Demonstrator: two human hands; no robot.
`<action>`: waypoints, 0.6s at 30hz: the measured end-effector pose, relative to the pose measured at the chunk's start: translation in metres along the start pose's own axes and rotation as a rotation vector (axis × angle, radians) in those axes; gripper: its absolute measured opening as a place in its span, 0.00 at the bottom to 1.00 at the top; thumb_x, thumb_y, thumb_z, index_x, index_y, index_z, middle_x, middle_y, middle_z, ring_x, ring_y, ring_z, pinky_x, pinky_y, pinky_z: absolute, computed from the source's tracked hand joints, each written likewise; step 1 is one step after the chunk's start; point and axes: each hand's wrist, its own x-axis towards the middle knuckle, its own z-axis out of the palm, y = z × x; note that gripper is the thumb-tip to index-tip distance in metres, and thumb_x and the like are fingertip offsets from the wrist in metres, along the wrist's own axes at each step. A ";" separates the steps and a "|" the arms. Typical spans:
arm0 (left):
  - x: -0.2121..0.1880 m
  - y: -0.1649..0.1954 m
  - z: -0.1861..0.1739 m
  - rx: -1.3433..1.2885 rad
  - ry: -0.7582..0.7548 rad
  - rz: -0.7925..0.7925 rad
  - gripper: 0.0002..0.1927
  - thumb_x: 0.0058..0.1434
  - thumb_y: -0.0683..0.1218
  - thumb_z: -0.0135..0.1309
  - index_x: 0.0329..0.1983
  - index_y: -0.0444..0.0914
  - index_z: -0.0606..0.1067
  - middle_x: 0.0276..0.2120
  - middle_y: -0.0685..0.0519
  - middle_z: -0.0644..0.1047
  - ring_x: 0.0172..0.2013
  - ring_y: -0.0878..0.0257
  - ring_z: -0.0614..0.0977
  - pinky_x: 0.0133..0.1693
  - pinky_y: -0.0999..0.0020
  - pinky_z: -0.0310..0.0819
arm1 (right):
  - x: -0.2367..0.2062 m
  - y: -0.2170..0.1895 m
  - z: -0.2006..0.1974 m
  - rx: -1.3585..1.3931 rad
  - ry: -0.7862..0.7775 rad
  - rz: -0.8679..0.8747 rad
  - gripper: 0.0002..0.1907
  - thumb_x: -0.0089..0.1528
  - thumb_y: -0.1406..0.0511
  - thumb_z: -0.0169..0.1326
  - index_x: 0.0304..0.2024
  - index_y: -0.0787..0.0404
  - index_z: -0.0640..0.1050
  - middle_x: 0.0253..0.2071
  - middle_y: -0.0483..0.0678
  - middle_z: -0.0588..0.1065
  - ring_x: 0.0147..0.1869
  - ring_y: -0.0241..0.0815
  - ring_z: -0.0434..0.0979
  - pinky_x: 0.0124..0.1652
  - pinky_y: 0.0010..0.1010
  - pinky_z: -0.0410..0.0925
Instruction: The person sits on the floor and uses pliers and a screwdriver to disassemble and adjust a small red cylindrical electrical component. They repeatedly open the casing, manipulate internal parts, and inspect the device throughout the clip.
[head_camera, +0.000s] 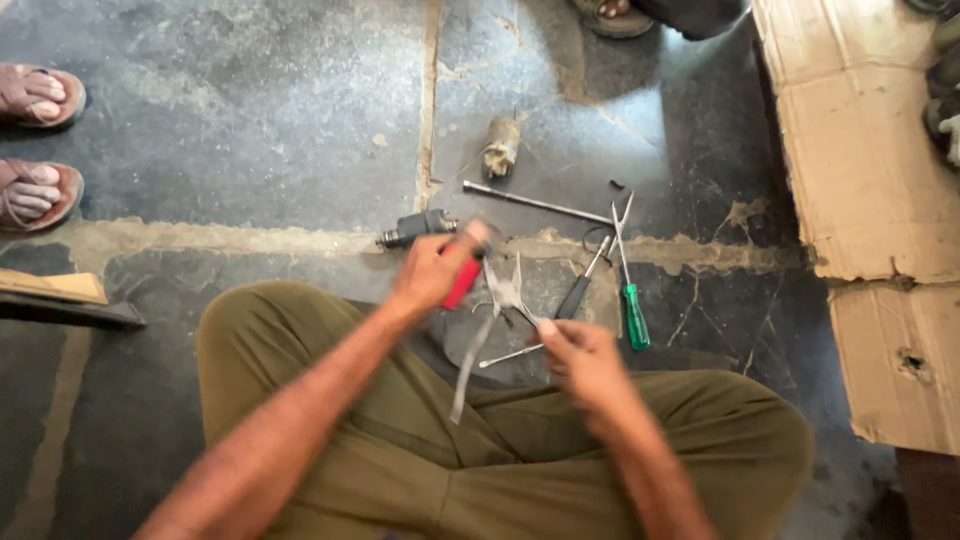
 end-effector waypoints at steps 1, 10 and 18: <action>0.003 0.000 0.009 -0.167 0.021 -0.080 0.34 0.61 0.71 0.52 0.25 0.35 0.77 0.20 0.53 0.75 0.18 0.63 0.76 0.21 0.63 0.70 | 0.000 -0.009 0.020 0.056 0.036 -0.120 0.17 0.68 0.57 0.53 0.38 0.65 0.82 0.18 0.35 0.60 0.20 0.27 0.54 0.21 0.24 0.48; 0.005 0.013 -0.008 -0.573 0.043 -0.183 0.34 0.60 0.73 0.43 0.33 0.38 0.77 0.21 0.52 0.79 0.16 0.63 0.79 0.20 0.65 0.75 | 0.021 0.006 -0.051 0.549 0.084 -0.262 0.18 0.71 0.53 0.49 0.37 0.60 0.74 0.20 0.36 0.61 0.17 0.28 0.56 0.16 0.24 0.52; -0.012 0.025 0.002 -0.332 -0.173 0.202 0.25 0.51 0.47 0.70 0.48 0.36 0.72 0.32 0.53 0.78 0.29 0.67 0.79 0.30 0.69 0.77 | 0.038 0.039 -0.069 0.611 0.216 -0.430 0.16 0.73 0.55 0.45 0.35 0.56 0.71 0.49 0.47 0.72 0.62 0.43 0.70 0.58 0.42 0.66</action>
